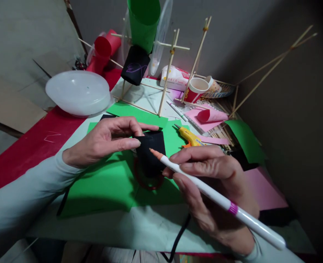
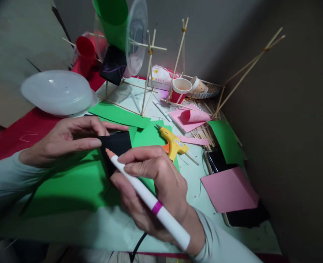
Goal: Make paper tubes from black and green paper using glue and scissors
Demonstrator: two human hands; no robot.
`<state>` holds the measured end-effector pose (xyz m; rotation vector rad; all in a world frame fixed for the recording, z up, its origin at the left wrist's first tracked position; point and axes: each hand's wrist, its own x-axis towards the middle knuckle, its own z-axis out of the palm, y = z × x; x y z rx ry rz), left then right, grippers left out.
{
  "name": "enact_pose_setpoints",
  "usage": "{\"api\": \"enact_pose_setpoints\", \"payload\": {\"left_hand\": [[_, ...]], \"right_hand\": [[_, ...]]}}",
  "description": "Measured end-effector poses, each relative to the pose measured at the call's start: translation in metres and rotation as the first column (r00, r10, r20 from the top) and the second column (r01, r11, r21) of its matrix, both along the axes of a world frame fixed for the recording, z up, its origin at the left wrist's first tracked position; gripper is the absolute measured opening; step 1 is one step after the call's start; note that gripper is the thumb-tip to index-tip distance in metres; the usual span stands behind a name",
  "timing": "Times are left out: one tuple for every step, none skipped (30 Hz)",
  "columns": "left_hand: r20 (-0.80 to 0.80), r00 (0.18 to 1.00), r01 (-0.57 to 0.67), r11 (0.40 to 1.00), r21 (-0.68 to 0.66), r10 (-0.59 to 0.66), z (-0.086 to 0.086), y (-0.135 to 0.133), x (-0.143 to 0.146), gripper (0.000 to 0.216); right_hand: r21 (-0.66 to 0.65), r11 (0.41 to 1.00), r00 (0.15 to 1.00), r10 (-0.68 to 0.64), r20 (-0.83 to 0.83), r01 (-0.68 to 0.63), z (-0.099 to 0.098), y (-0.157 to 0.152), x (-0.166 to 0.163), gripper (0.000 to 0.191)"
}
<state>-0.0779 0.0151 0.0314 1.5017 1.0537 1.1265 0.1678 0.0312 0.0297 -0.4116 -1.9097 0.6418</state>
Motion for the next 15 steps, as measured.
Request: {"api": "enact_pose_setpoints", "payload": {"left_hand": [[-0.001,1.000,0.005,1.000,-0.003,-0.005,-0.0002,-0.0003,0.0003,0.010],[0.000,1.000,0.010,1.000,-0.010,-0.010,-0.0008,-0.0005,0.0004,0.010],[0.003,1.000,0.015,1.000,-0.017,-0.015,-0.0015,-0.0006,0.0003,0.010],[0.007,1.000,0.021,1.000,-0.019,-0.021,-0.0024,-0.0006,0.0000,0.010],[0.007,1.000,0.028,1.000,-0.014,-0.027,-0.0033,-0.0004,-0.0004,0.009],[0.009,0.999,0.034,0.999,-0.003,-0.034,-0.0041,0.0000,-0.0009,0.009],[0.011,0.999,0.041,0.999,0.007,-0.042,-0.0047,0.0006,-0.0014,0.008],[0.016,0.999,0.047,0.999,0.017,-0.047,-0.0051,0.0011,-0.0017,0.008],[0.022,0.998,0.053,0.998,0.024,-0.053,-0.0053,0.0017,-0.0020,0.007],[0.027,0.998,0.059,0.998,0.028,-0.059,-0.0054,0.0021,-0.0021,0.007],[0.031,0.997,0.063,0.998,0.029,-0.064,-0.0054,0.0024,-0.0022,0.007],[0.030,0.997,0.066,0.997,0.028,-0.067,-0.0054,0.0025,-0.0022,0.007],[0.026,0.997,0.067,0.998,0.023,-0.068,-0.0054,0.0024,-0.0022,0.007],[0.025,0.997,0.068,0.998,0.019,-0.068,-0.0055,0.0023,-0.0022,0.007],[0.025,0.997,0.068,0.998,0.015,-0.069,-0.0055,0.0020,-0.0022,0.006]], "right_hand": [[0.025,1.000,1.000,-0.013,0.022,0.012,0.0009,-0.0003,0.0007,0.024],[0.049,0.999,0.999,-0.021,0.041,0.019,0.0020,-0.0006,0.0013,0.023],[0.063,0.998,0.998,-0.024,0.064,0.020,0.0031,-0.0007,0.0018,0.023],[0.072,0.997,0.996,-0.025,0.081,0.020,0.0042,-0.0009,0.0022,0.022],[0.078,0.997,0.996,-0.025,0.087,0.018,0.0052,-0.0009,0.0024,0.021],[0.079,0.997,0.996,-0.026,0.087,0.019,0.0059,-0.0010,0.0025,0.021],[0.074,0.997,0.996,-0.025,0.088,0.018,0.0064,-0.0010,0.0025,0.021],[0.065,0.998,0.996,-0.026,0.088,0.020,0.0066,-0.0009,0.0024,0.020],[0.060,0.998,0.996,-0.023,0.088,0.018,0.0066,-0.0008,0.0022,0.020],[0.058,0.998,0.996,-0.020,0.089,0.015,0.0064,-0.0006,0.0021,0.020],[0.060,0.998,0.996,-0.018,0.087,0.012,0.0061,-0.0004,0.0020,0.020],[0.064,0.998,0.996,-0.016,0.084,0.011,0.0058,-0.0002,0.0019,0.020],[0.066,0.998,0.996,-0.017,0.083,0.011,0.0056,-0.0001,0.0019,0.020],[0.068,0.998,0.997,-0.016,0.082,0.011,0.0054,0.0000,0.0019,0.020],[0.067,0.998,0.996,-0.013,0.084,0.007,0.0054,-0.0001,0.0019,0.021]]}}
